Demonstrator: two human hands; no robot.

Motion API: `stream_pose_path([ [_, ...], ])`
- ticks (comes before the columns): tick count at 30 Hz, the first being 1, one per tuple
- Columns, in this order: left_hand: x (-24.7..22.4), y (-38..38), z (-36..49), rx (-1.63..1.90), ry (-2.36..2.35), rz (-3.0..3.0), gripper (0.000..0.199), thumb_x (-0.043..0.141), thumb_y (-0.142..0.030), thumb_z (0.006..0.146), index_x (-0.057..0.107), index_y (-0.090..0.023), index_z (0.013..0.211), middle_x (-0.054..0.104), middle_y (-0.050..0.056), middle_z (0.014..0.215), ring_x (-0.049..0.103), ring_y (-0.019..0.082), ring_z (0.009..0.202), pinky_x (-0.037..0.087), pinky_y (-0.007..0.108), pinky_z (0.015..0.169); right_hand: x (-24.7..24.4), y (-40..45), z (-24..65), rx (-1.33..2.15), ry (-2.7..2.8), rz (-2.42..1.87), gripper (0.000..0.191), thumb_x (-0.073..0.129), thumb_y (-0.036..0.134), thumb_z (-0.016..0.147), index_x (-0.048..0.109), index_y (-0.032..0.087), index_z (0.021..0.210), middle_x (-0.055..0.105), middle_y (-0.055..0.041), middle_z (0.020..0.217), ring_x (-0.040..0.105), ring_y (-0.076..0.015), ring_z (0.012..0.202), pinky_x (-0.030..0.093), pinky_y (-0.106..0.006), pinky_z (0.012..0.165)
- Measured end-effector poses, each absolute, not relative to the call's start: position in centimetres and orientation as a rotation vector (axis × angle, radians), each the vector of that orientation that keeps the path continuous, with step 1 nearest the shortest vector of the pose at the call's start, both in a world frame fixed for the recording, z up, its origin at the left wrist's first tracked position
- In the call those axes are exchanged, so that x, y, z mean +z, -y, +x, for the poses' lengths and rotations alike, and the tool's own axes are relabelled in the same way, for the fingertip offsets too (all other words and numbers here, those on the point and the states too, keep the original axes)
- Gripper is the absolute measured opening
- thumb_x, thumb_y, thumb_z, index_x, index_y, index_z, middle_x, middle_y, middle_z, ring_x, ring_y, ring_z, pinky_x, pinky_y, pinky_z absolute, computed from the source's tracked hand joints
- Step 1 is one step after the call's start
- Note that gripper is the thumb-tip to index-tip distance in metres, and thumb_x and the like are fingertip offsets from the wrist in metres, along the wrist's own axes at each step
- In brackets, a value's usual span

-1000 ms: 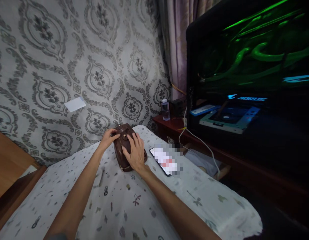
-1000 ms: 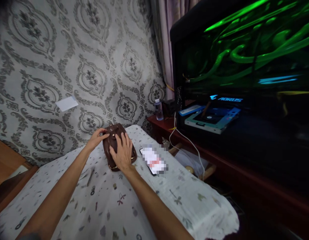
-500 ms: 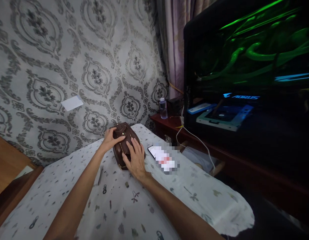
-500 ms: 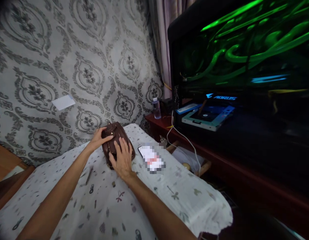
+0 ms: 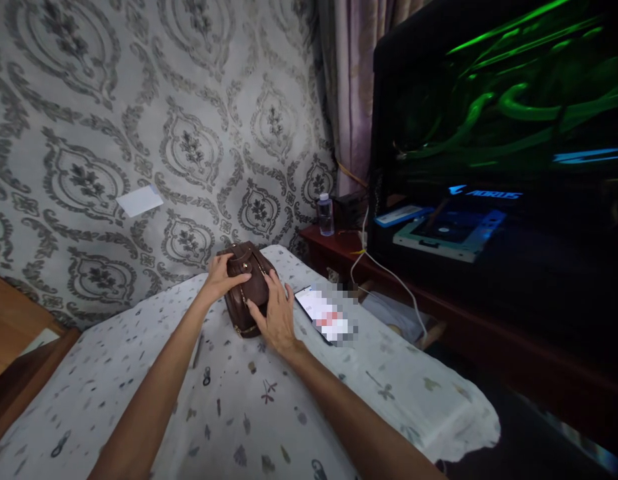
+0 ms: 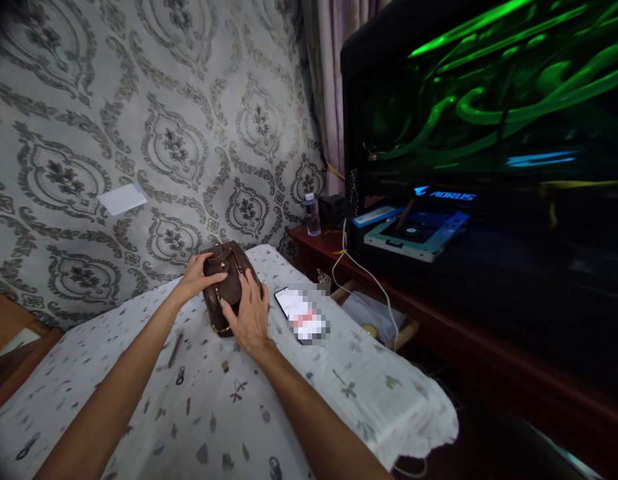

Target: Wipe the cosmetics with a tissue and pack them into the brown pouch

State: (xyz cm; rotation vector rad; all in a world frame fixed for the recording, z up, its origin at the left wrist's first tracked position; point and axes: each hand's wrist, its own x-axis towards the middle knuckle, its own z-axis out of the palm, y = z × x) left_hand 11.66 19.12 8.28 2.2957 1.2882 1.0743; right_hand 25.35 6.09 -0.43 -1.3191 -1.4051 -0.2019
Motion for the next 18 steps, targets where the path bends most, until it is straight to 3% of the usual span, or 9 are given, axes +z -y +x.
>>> stream_pose_path([
  [8,8.2,-18.9,11.7,1.091,-1.313,2.325,0.077,0.086,-0.053,0.059,0.058,-0.021,0.123,0.051,0.01,0.12,0.047,0.034,0.124,0.037,0.046,0.11,-1.1,-6.5,25.7,-0.306,1.471,-1.313,0.053,0.045,0.039,0.101,0.041,0.014,0.147,0.048,-0.0172,0.151,0.042,-0.0238,0.142,0.025,-0.049,0.116],
  [15,9.8,-17.8,12.3,1.112,-1.292,2.429,0.057,0.077,-0.054,0.072,0.062,-0.022,0.116,0.057,0.009,0.112,0.052,0.031,0.114,0.039,0.044,0.105,-1.0,-6.6,25.6,-0.334,1.481,-1.365,0.053,0.045,0.039,0.101,0.041,0.016,0.149,0.054,-0.0151,0.147,0.045,-0.0248,0.139,0.023,-0.049,0.116],
  [18,10.9,-17.8,13.1,1.129,-1.257,2.471,0.056,0.074,-0.051,0.075,0.06,-0.023,0.122,0.057,0.008,0.115,0.053,0.03,0.116,0.038,0.043,0.106,-1.0,-6.6,25.6,-0.339,1.471,-1.362,0.054,0.047,0.039,0.101,0.041,0.017,0.15,0.054,-0.015,0.147,0.045,-0.0253,0.139,0.023,-0.05,0.116],
])
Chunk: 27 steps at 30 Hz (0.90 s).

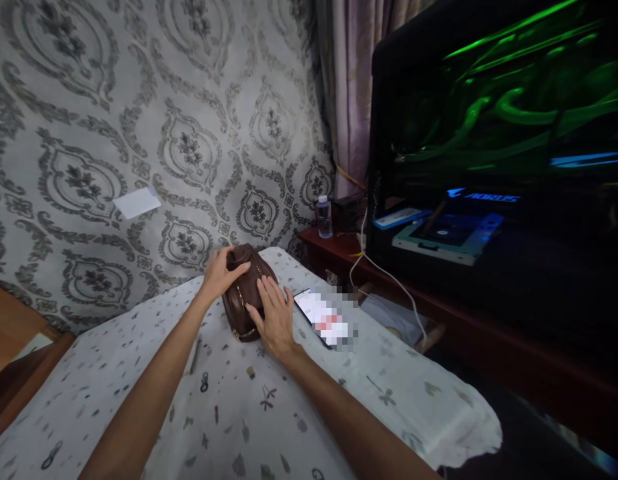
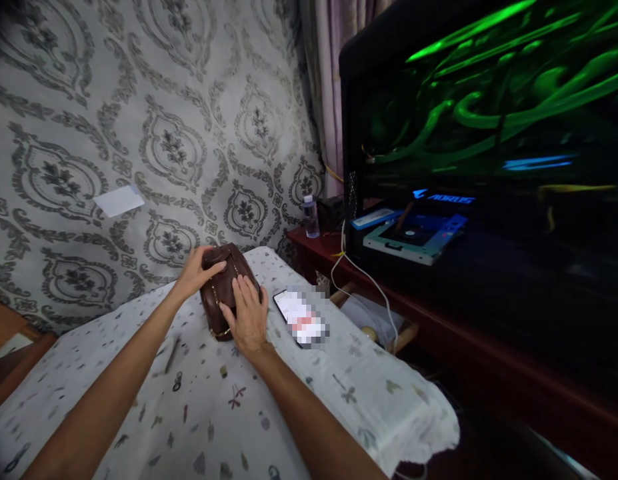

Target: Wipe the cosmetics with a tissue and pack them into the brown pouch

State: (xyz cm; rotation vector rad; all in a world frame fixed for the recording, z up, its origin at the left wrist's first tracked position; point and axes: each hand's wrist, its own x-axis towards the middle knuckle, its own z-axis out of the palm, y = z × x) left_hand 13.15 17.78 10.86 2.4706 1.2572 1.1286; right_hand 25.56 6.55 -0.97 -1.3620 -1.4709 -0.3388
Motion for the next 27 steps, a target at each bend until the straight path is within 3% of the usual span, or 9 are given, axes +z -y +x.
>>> stream_pose_path([
  [2,11.5,-18.2,13.9,1.13,-1.238,2.497,0.056,0.075,-0.044,0.074,0.06,-0.023,0.124,0.058,0.008,0.116,0.052,0.03,0.118,0.038,0.043,0.106,-1.0,-6.6,25.6,-0.345,1.471,-1.357,0.054,0.048,0.039,0.1,0.042,0.018,0.15,0.055,-0.0148,0.146,0.046,-0.0256,0.138,0.024,-0.05,0.116],
  [5,12.0,-19.2,15.1,1.09,-1.231,2.527,0.044,0.076,-0.033,0.071,0.069,-0.021,0.113,0.061,0.009,0.109,0.054,0.032,0.113,0.04,0.043,0.105,-0.9,-6.6,25.7,-0.344,1.478,-1.357,0.053,0.049,0.04,0.1,0.043,0.019,0.149,0.057,-0.0142,0.145,0.047,-0.0263,0.138,0.024,-0.05,0.116],
  [9,12.2,-20.6,16.5,1.04,-1.251,2.532,0.027,0.071,-0.034,0.076,0.074,-0.021,0.099,0.067,0.009,0.101,0.059,0.032,0.104,0.042,0.044,0.101,-0.8,-6.5,25.8,-0.342,1.484,-1.356,0.052,0.05,0.04,0.1,0.045,0.018,0.147,0.057,-0.0138,0.145,0.046,-0.0267,0.138,0.025,-0.05,0.114],
  [15,12.6,-21.4,17.2,1.044,-1.304,2.508,0.017,0.063,-0.032,0.082,0.073,-0.02,0.089,0.071,0.007,0.089,0.062,0.027,0.09,0.045,0.038,0.088,-0.8,-6.5,25.7,-0.348,1.472,-1.358,0.05,0.048,0.041,0.101,0.047,0.017,0.145,0.057,-0.0143,0.145,0.048,-0.0265,0.137,0.027,-0.048,0.113],
  [27,11.8,-21.7,18.0,1.231,-1.4,2.342,0.006,0.061,-0.027,0.075,0.06,-0.021,0.073,0.055,-0.002,0.067,0.051,0.018,0.067,0.036,0.028,0.066,-0.7,-6.4,25.6,-0.305,1.486,-1.358,0.052,0.048,0.039,0.101,0.044,0.016,0.147,0.054,-0.0154,0.147,0.045,-0.0262,0.139,0.025,-0.049,0.113],
])
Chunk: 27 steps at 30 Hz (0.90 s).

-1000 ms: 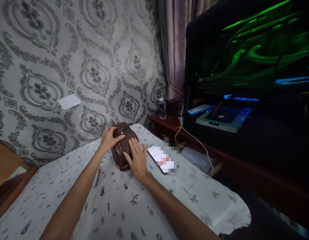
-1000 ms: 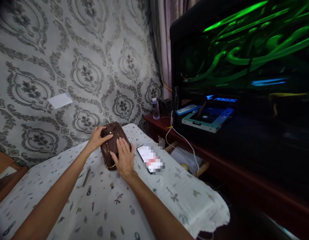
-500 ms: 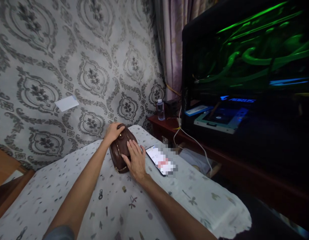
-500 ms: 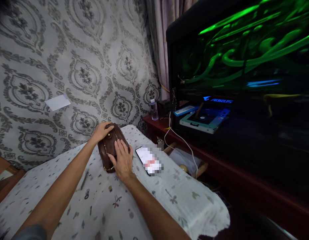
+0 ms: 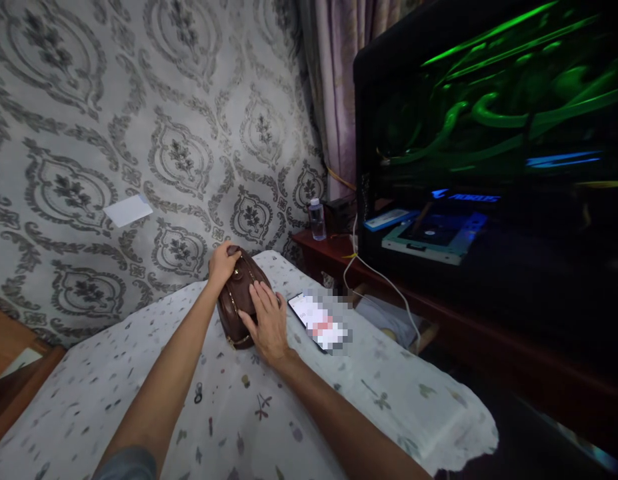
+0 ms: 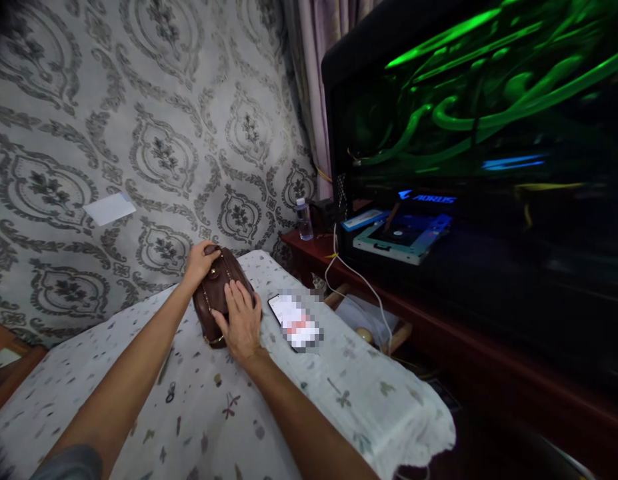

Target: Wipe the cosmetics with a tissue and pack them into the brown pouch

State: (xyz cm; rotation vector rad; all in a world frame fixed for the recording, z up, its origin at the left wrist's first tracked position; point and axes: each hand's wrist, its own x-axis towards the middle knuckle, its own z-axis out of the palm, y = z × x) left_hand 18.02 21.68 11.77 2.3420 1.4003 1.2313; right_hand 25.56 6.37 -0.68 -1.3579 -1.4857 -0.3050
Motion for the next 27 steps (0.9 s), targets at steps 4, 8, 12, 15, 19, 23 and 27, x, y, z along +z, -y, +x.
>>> stream_pose_path([
  [4,11.6,-21.8,17.9,1.27,-1.391,2.287,0.01,0.062,-0.027,0.073,0.055,-0.021,0.068,0.046,-0.005,0.059,0.044,0.015,0.058,0.032,0.026,0.06,-0.7,-6.4,25.6,-0.303,1.475,-1.345,0.05,0.047,0.04,0.102,0.047,0.015,0.145,0.055,-0.0149,0.146,0.046,-0.0261,0.138,0.025,-0.048,0.112],
  [8,11.6,-21.5,18.0,1.304,-1.35,2.259,0.013,0.063,-0.027,0.071,0.052,-0.021,0.066,0.044,-0.006,0.057,0.041,0.013,0.057,0.03,0.026,0.058,-0.6,-6.4,25.6,-0.306,1.476,-1.335,0.05,0.047,0.042,0.102,0.048,0.013,0.143,0.056,-0.0146,0.145,0.046,-0.0265,0.137,0.027,-0.048,0.111],
  [12,11.8,-20.9,17.9,1.318,-1.277,2.256,0.015,0.063,-0.029,0.071,0.052,-0.021,0.065,0.043,-0.006,0.057,0.041,0.013,0.057,0.031,0.026,0.058,-0.4,-6.4,25.7,-0.296,1.487,-1.348,0.051,0.048,0.043,0.101,0.048,0.015,0.144,0.057,-0.0146,0.144,0.047,-0.0277,0.136,0.027,-0.051,0.111],
  [15,12.1,-20.2,17.7,1.299,-1.202,2.271,0.016,0.063,-0.031,0.071,0.052,-0.021,0.065,0.043,-0.006,0.057,0.041,0.014,0.059,0.032,0.026,0.059,-0.3,-6.4,25.7,-0.291,1.492,-1.352,0.051,0.048,0.043,0.101,0.047,0.015,0.144,0.057,-0.0152,0.144,0.047,-0.0282,0.136,0.028,-0.051,0.11],
  [19,12.4,-19.4,17.6,1.255,-1.125,2.296,0.017,0.064,-0.033,0.07,0.054,-0.02,0.066,0.046,-0.005,0.059,0.043,0.014,0.061,0.035,0.026,0.06,-0.5,-6.5,25.6,-0.298,1.483,-1.347,0.052,0.05,0.042,0.1,0.048,0.016,0.145,0.056,-0.0152,0.145,0.047,-0.0284,0.136,0.029,-0.051,0.11],
  [23,12.6,-19.4,17.3,1.202,-1.106,2.306,0.016,0.065,-0.034,0.07,0.057,-0.02,0.068,0.049,-0.005,0.06,0.046,0.014,0.062,0.038,0.026,0.062,-0.6,-6.7,25.6,-0.316,1.482,-1.355,0.052,0.05,0.042,0.1,0.048,0.015,0.144,0.056,-0.0148,0.145,0.047,-0.0283,0.136,0.029,-0.05,0.11],
  [27,12.9,-19.9,15.7,1.163,-1.135,2.314,0.015,0.064,-0.031,0.07,0.063,-0.02,0.08,0.062,-0.002,0.073,0.055,0.016,0.071,0.043,0.028,0.07,-0.6,-6.6,25.7,-0.319,1.482,-1.363,0.051,0.049,0.042,0.101,0.048,0.016,0.144,0.055,-0.0149,0.146,0.047,-0.0277,0.136,0.03,-0.049,0.11],
])
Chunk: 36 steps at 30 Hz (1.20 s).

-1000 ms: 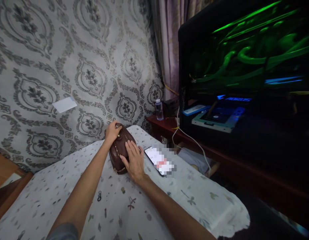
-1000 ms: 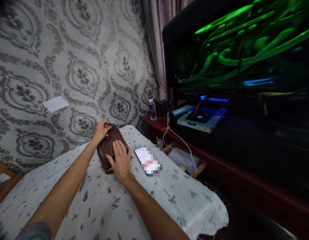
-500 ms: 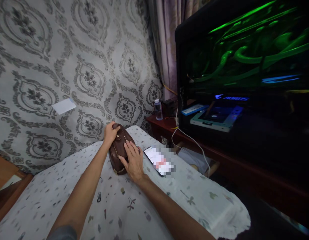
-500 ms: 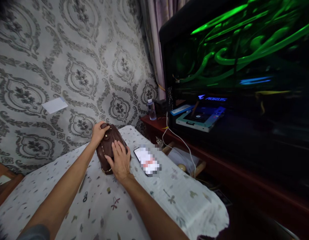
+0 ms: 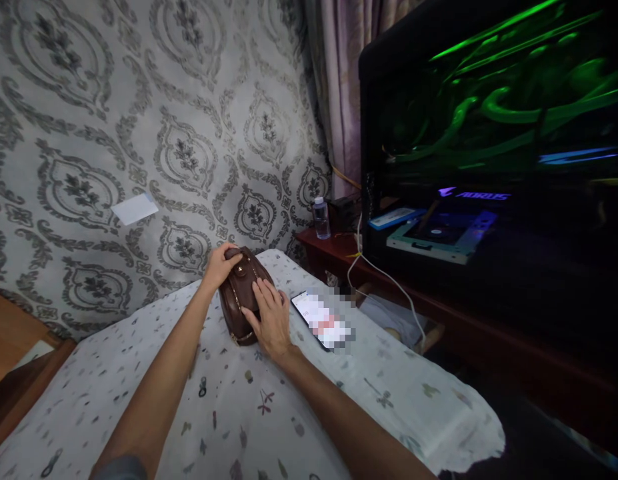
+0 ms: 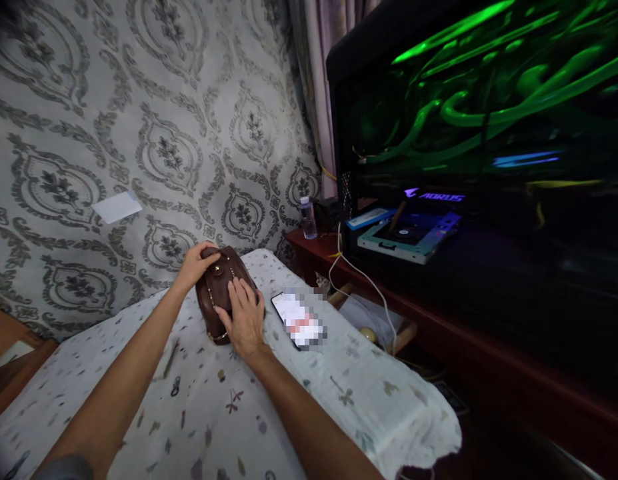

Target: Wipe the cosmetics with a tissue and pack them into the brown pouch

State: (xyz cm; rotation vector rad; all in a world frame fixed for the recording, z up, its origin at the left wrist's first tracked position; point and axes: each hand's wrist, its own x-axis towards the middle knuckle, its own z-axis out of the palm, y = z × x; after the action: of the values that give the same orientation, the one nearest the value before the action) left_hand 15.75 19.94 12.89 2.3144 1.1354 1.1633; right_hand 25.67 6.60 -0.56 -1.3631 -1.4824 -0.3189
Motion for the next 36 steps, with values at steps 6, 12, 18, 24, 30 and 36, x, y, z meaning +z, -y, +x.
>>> stream_pose_path([
  [6,13.3,-20.4,11.7,1.135,-1.324,2.346,0.014,0.066,-0.032,0.069,0.06,-0.019,0.068,0.057,-0.003,0.062,0.052,0.016,0.063,0.037,0.028,0.063,-0.6,-6.8,25.7,-0.347,1.475,-1.353,0.05,0.047,0.042,0.101,0.05,0.015,0.142,0.057,-0.0148,0.144,0.048,-0.0273,0.135,0.031,-0.047,0.108],
  [12,13.0,-20.0,10.9,1.148,-1.452,2.387,0.025,0.059,-0.032,0.074,0.049,-0.021,0.055,0.042,-0.005,0.051,0.041,0.015,0.056,0.027,0.028,0.059,-0.8,-6.9,25.8,-0.362,1.485,-1.353,0.05,0.046,0.043,0.102,0.049,0.015,0.143,0.057,-0.0149,0.144,0.047,-0.0266,0.135,0.031,-0.045,0.108],
  [18,13.1,-19.1,11.3,1.164,-1.464,2.412,0.026,0.057,-0.03,0.074,0.044,-0.022,0.054,0.041,-0.004,0.051,0.04,0.015,0.056,0.024,0.028,0.058,-0.8,-6.9,25.7,-0.321,1.499,-1.35,0.052,0.047,0.04,0.101,0.046,0.016,0.147,0.054,-0.0162,0.146,0.044,-0.0276,0.137,0.034,-0.046,0.107],
  [24,13.2,-17.9,11.3,1.174,-1.412,2.423,0.027,0.057,-0.033,0.076,0.045,-0.022,0.054,0.042,-0.004,0.052,0.039,0.014,0.055,0.025,0.027,0.057,-0.7,-6.9,25.3,-0.297,1.511,-1.378,0.053,0.044,0.034,0.101,0.041,0.013,0.149,0.05,-0.0183,0.149,0.04,-0.0298,0.14,0.033,-0.05,0.109],
  [30,12.7,-17.0,11.2,1.158,-1.358,2.39,0.03,0.056,-0.035,0.078,0.042,-0.021,0.055,0.039,-0.005,0.052,0.039,0.014,0.054,0.026,0.027,0.055,-0.8,-6.9,25.2,-0.303,1.518,-1.387,0.052,0.043,0.034,0.102,0.042,0.012,0.149,0.049,-0.018,0.15,0.039,-0.0301,0.14,0.032,-0.05,0.109],
  [36,12.3,-17.3,11.3,1.165,-1.322,2.353,0.027,0.055,-0.035,0.081,0.046,-0.021,0.06,0.044,-0.005,0.057,0.044,0.014,0.058,0.034,0.027,0.059,-0.9,-7.0,25.2,-0.33,1.498,-1.367,0.053,0.045,0.035,0.101,0.042,0.01,0.148,0.05,-0.0185,0.149,0.039,-0.0291,0.14,0.032,-0.049,0.11],
])
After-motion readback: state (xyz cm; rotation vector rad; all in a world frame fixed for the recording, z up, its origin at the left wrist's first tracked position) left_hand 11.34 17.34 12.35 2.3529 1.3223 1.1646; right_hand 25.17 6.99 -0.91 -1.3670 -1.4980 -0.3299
